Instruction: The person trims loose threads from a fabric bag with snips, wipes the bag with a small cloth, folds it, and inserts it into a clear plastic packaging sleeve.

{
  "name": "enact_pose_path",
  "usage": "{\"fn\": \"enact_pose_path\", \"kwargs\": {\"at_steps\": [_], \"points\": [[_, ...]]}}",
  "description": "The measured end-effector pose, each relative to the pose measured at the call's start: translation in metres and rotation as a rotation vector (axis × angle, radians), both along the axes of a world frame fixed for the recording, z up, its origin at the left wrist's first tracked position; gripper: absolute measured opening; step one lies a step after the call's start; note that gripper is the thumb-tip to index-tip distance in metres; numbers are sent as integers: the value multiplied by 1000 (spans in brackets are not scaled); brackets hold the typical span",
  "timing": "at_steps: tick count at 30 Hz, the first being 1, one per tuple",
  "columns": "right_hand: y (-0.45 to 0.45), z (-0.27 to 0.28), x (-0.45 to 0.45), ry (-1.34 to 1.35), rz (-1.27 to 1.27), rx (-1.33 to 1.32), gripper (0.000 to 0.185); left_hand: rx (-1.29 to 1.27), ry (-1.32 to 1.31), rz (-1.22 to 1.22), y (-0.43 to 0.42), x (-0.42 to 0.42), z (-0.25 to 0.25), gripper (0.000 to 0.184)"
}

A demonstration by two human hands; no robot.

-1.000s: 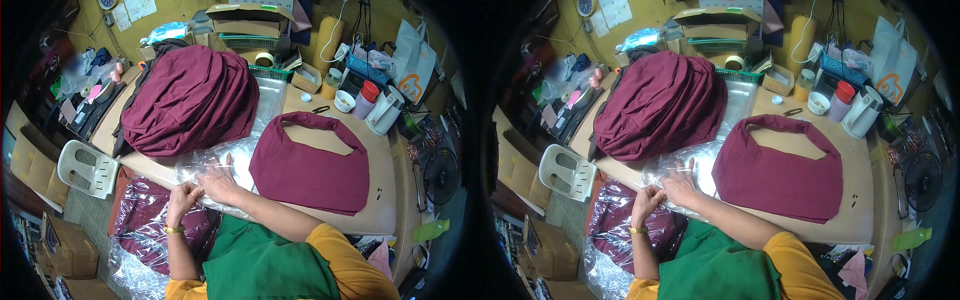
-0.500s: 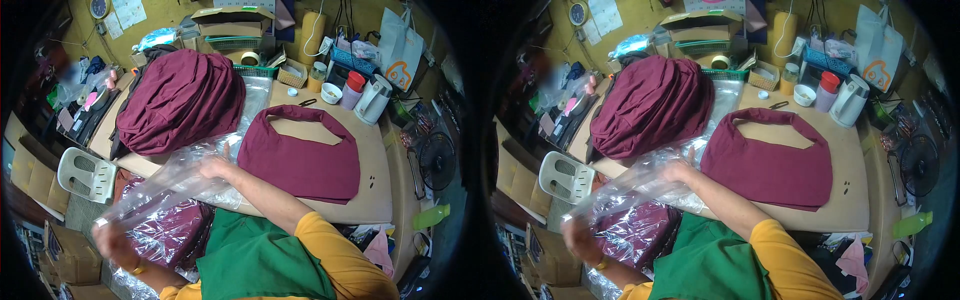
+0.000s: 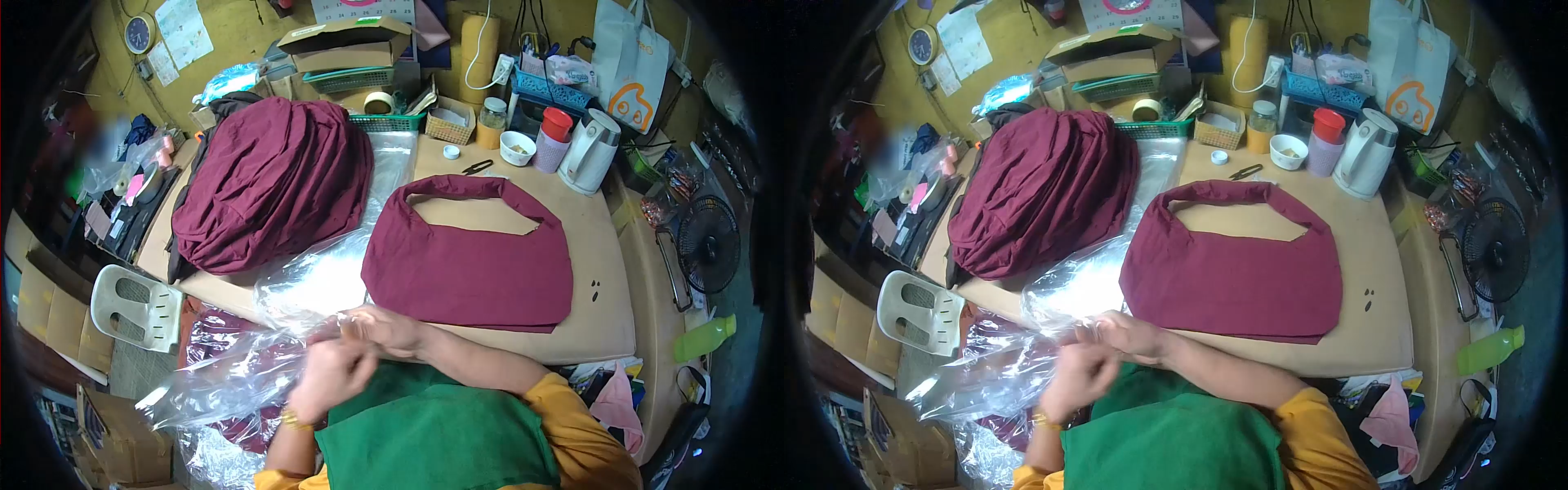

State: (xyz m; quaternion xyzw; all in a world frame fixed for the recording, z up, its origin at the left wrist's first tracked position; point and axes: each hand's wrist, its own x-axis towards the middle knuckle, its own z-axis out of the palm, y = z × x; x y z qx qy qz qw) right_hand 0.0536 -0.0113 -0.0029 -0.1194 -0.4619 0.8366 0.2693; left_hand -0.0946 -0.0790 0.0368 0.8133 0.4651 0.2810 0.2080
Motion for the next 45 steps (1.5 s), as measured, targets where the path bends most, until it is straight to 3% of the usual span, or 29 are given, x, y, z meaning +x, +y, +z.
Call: {"fn": "enact_pose_path", "kwargs": {"at_steps": [2, 4, 6, 8, 9, 11, 12, 13, 14, 15, 18, 22, 25, 27, 29, 30, 31, 33, 35, 37, 38, 39, 41, 42, 45], "points": [[1, -5, 31, -85, -88, 157, 33, -162, 26, 19, 8, 32, -46, 17], [0, -24, 57, -386, -424, 235, 22, -282, 86, -181, 16, 51, -40, 30], [-2, -27, 85, -381, -549, 256, 20, -326, 63, -312, 27, 65, -28, 36], [-4, -32, 109, -373, -677, 268, 19, 175, -164, -118, 36, 76, 0, 39], [-4, -35, 121, -341, -682, 179, 18, 391, 56, -10, 45, 78, 16, 47], [-7, -38, 131, -307, -698, 78, 17, 550, 239, 150, 66, 87, 21, 42], [-7, -35, 136, -374, -792, 251, 17, 600, 300, 202, 74, 89, 20, 40], [-7, -34, 139, -441, -882, 427, 16, 80, 70, 70, 85, 83, 12, 34], [-6, -36, 136, -365, -977, 348, 16, -440, -157, -65, 93, 81, 3, 29], [-4, -37, 140, -368, -985, 344, 16, -444, -155, -73, 98, 83, -10, 29], [3, -38, 151, -386, -1081, 313, 20, -125, -372, -67, 98, 94, -24, 22], [0, -29, 162, -556, -1003, 174, 28, -207, -227, 62, 95, 101, -35, 39], [8, -35, 144, -504, -1140, 267, 33, -147, -165, 60, 94, 104, -36, 37], [10, -22, 127, -353, -1352, 274, 27, -225, -192, 77, 92, 106, -38, 30], [7, -13, 124, -327, -1461, 291, 21, 19, -204, 45, 91, 108, -43, 23], [4, -15, 142, -451, -1156, 245, 20, 271, -24, 35, 93, 106, -40, 15], [3, -17, 151, -562, -847, 196, 18, 270, -24, 33, 92, 107, -37, 15], [4, -28, 149, -582, -887, 206, 16, 337, -209, 19, 90, 112, -33, 11], [5, -43, 150, -792, -1015, 571, 23, 303, -291, -49, 85, 113, -44, 12], [5, -47, 153, -754, -1066, 544, 26, -480, -418, -162, 71, 112, -33, 13], [7, -46, 160, -700, -1154, 449, 25, -621, -407, -231, 68, 108, -24, 20], [8, -46, 169, -645, -1241, 351, 26, -620, -408, -228, 65, 106, -24, 20], [10, -31, 195, -785, -1402, 447, 24, -734, -737, -277, 57, 103, -27, 23], [12, -30, 210, -804, -1458, 478, 24, -867, -757, -256, 56, 96, -19, 23], [12, -30, 239, -845, -1586, 580, 25, -885, -637, -125, 55, 97, -31, 19]]}}
